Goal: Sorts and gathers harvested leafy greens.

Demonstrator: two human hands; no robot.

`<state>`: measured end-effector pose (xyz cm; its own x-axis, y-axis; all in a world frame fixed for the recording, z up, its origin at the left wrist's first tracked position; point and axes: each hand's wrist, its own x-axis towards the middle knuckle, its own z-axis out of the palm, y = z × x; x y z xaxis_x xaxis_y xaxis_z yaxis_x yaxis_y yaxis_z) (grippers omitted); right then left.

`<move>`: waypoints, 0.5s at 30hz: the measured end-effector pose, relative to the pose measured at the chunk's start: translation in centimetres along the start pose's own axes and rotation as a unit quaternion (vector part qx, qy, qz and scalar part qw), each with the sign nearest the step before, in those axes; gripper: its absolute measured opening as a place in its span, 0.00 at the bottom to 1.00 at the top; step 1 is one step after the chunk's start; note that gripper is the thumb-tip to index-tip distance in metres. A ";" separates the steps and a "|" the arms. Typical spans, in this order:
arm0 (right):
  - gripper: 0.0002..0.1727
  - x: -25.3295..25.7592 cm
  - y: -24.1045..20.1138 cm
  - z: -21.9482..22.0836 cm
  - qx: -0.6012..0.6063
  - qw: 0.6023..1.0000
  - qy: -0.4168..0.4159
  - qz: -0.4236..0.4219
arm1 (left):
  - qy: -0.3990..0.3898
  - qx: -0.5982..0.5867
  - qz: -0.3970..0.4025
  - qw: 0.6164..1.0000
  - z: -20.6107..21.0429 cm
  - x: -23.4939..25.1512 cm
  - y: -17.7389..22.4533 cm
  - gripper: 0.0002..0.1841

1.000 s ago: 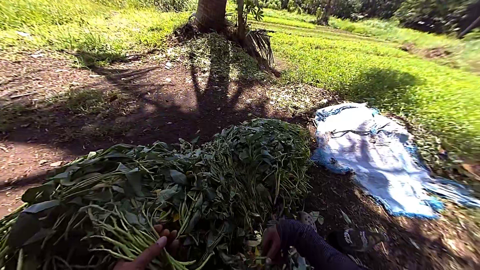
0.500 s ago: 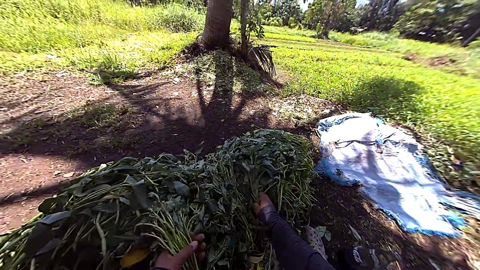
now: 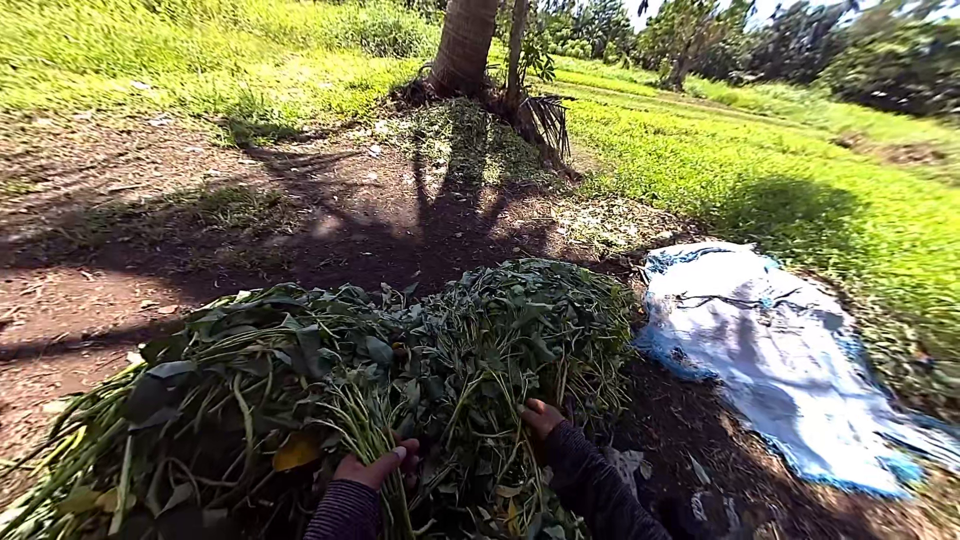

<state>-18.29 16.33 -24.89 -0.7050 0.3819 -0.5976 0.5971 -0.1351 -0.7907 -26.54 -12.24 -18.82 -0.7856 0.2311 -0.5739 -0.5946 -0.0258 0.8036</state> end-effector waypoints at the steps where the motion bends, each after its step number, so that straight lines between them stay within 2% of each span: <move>1: 0.20 -0.6 0.9 0.3 0.057 0.998 -0.010 0.004 | 0.000 0.009 -0.010 1.000 0.0 0.1 -0.3 0.15; 2: 0.20 -1.3 1.3 0.6 0.063 0.998 -0.017 0.008 | -0.004 0.020 -0.018 1.000 0.1 0.1 -0.6 0.15; 3: 0.21 -1.9 1.2 0.8 0.009 1.000 -0.012 0.001 | -0.011 0.032 -0.023 0.999 0.3 0.1 -0.7 0.15; 5: 0.23 -2.5 1.2 0.6 -0.200 0.979 0.016 -0.037 | -0.027 0.051 -0.031 0.998 0.8 0.3 -1.1 0.14; 6: 0.24 -2.5 1.3 0.4 -0.275 0.960 0.027 -0.056 | -0.033 0.056 -0.036 0.997 1.1 0.3 -1.2 0.13; 7: 0.25 -2.8 1.2 0.3 -0.294 0.953 0.032 -0.067 | -0.037 0.060 -0.042 0.997 1.4 0.1 -1.2 0.13; 9: 0.23 -4.2 0.1 0.8 -0.212 0.975 0.008 -0.071 | -0.049 0.064 -0.039 0.996 1.8 -0.3 -1.3 0.13; 11: 0.21 -5.8 -0.7 2.0 -0.112 0.991 -0.050 -0.054 | -0.073 0.070 -0.029 0.994 1.9 -0.6 -1.6 0.13; 15: 0.17 -8.3 -1.1 4.7 -0.059 0.986 -0.150 -0.034 | -0.099 0.109 -0.024 0.989 2.3 -0.9 -1.7 0.14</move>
<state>-14.93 9.05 -19.67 -0.8157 0.0959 -0.5704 0.5727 -0.0048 -0.8198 -24.44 -10.21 -19.36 -0.6957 0.4128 -0.5878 -0.5631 0.1946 0.8031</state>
